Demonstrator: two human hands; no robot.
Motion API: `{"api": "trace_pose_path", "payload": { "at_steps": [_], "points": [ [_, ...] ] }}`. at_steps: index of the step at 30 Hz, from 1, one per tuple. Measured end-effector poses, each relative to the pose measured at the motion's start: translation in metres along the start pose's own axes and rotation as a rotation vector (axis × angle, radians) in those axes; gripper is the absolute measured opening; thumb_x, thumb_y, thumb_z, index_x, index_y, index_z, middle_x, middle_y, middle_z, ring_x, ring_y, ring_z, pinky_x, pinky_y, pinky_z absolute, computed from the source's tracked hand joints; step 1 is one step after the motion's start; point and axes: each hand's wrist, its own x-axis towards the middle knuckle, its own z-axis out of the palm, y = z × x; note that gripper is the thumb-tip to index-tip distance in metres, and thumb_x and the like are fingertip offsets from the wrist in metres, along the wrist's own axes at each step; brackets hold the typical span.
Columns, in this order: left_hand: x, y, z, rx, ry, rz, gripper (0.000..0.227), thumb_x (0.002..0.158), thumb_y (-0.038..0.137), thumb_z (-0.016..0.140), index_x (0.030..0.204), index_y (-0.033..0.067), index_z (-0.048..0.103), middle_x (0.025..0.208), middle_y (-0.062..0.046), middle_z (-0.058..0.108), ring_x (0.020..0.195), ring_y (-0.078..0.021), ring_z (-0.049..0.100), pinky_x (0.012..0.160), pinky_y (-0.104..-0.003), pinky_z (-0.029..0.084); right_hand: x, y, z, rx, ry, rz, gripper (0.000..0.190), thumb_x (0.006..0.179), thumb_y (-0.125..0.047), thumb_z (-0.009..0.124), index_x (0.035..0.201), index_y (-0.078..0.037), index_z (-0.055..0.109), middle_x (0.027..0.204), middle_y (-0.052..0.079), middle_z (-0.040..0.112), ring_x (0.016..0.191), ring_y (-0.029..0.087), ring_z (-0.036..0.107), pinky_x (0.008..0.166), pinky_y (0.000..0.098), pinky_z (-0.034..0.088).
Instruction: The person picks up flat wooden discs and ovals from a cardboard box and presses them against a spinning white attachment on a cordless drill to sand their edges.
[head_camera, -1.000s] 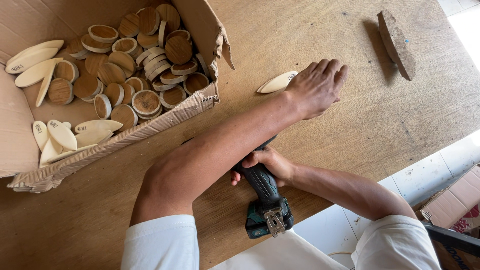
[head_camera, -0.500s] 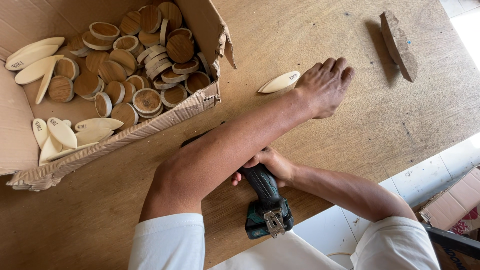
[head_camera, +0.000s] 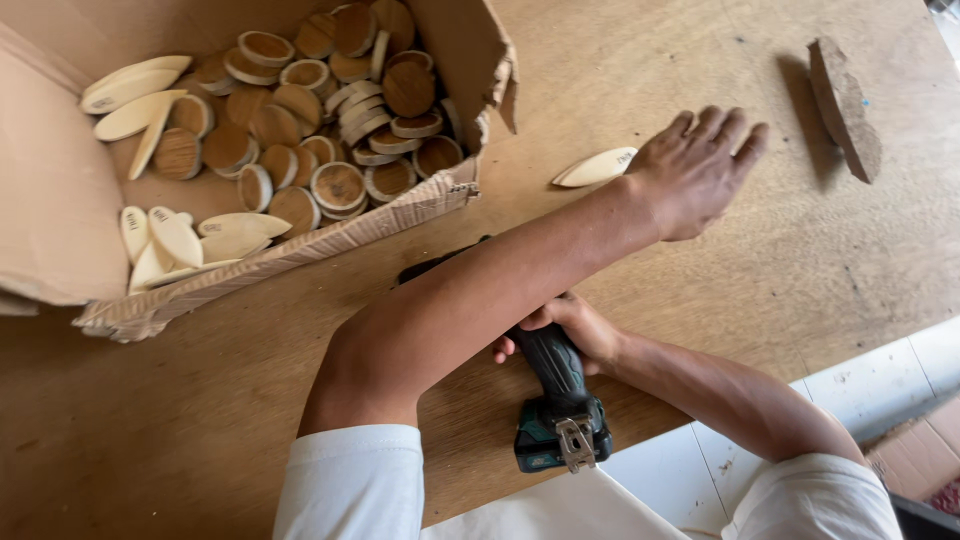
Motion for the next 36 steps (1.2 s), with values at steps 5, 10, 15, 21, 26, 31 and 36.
{"api": "trace_pose_path", "payload": {
  "at_steps": [5, 10, 15, 21, 26, 31, 36],
  "points": [
    [-0.026, -0.008, -0.025, 0.098, 0.124, 0.104, 0.059, 0.082, 0.012, 0.051, 0.129, 0.0037, 0.016, 0.131, -0.018, 0.028, 0.117, -0.0298, 0.036, 0.099, -0.037, 0.036, -0.015, -0.025, 0.032, -0.119, -0.241, -0.028, 0.031, 0.062, -0.009, 0.051, 0.085, 0.012, 0.052, 0.076, 0.022, 0.056, 0.066, 0.029, 0.055, 0.07, 0.0398, 0.047],
    [-0.097, -0.051, -0.11, -0.526, 0.275, 0.145, 0.04, 0.081, 0.009, 0.058, 0.115, -0.0009, 0.039, 0.098, -0.019, 0.064, 0.064, -0.0204, 0.066, 0.05, -0.027, 0.058, -0.015, -0.028, 0.039, -0.087, -0.276, -0.029, 0.041, 0.062, -0.007, 0.051, 0.099, 0.01, 0.044, 0.089, 0.021, 0.053, 0.066, 0.022, 0.052, 0.067, 0.0391, 0.047],
    [-0.151, -0.145, -0.125, -0.536, 0.082, -0.412, 0.044, 0.098, 0.011, 0.04, 0.056, 0.0143, 0.03, 0.046, 0.008, 0.021, 0.038, -0.0021, 0.02, 0.037, -0.015, 0.018, -0.016, -0.03, 0.041, -0.089, -0.284, -0.021, 0.039, 0.063, -0.008, 0.052, 0.098, 0.008, 0.047, 0.088, 0.019, 0.053, 0.065, 0.021, 0.051, 0.066, 0.0384, 0.045],
    [-0.196, -0.222, -0.068, -0.367, 0.249, -0.645, 0.048, 0.068, -0.017, 0.045, 0.113, -0.0021, 0.039, 0.102, -0.02, 0.053, 0.079, -0.0279, 0.058, 0.059, -0.03, 0.051, -0.013, -0.029, 0.041, -0.164, -0.272, -0.024, 0.037, 0.062, -0.014, 0.053, 0.092, 0.007, 0.05, 0.086, 0.016, 0.054, 0.064, 0.019, 0.05, 0.064, 0.0381, 0.044],
    [-0.186, -0.231, -0.044, -0.245, 0.007, -0.702, 0.067, 0.072, -0.015, 0.05, 0.131, 0.0009, 0.022, 0.128, -0.021, 0.036, 0.117, -0.0327, 0.035, 0.098, -0.036, 0.031, -0.012, -0.031, 0.045, -0.18, -0.259, -0.011, 0.037, 0.061, -0.016, 0.054, 0.09, 0.007, 0.049, 0.085, 0.016, 0.053, 0.063, 0.019, 0.049, 0.063, 0.0376, 0.044],
    [-0.168, -0.234, -0.032, -0.246, 0.076, -0.694, 0.039, 0.084, 0.004, 0.043, 0.122, 0.0033, 0.036, 0.113, -0.021, 0.05, 0.1, -0.0373, 0.046, 0.082, -0.046, 0.039, -0.01, -0.032, 0.044, -0.164, -0.261, 0.01, 0.037, 0.061, -0.015, 0.055, 0.09, 0.007, 0.048, 0.085, 0.016, 0.052, 0.064, 0.019, 0.049, 0.064, 0.0376, 0.043],
    [-0.174, -0.251, -0.015, -0.319, 0.199, -0.605, 0.032, 0.075, 0.002, 0.046, 0.107, -0.0012, 0.046, 0.096, -0.024, 0.05, 0.09, -0.0409, 0.048, 0.069, -0.045, 0.039, -0.01, -0.029, 0.037, -0.145, -0.262, 0.009, 0.039, 0.062, -0.015, 0.056, 0.093, 0.007, 0.048, 0.087, 0.017, 0.053, 0.065, 0.02, 0.05, 0.064, 0.0383, 0.043]
  ]
}}
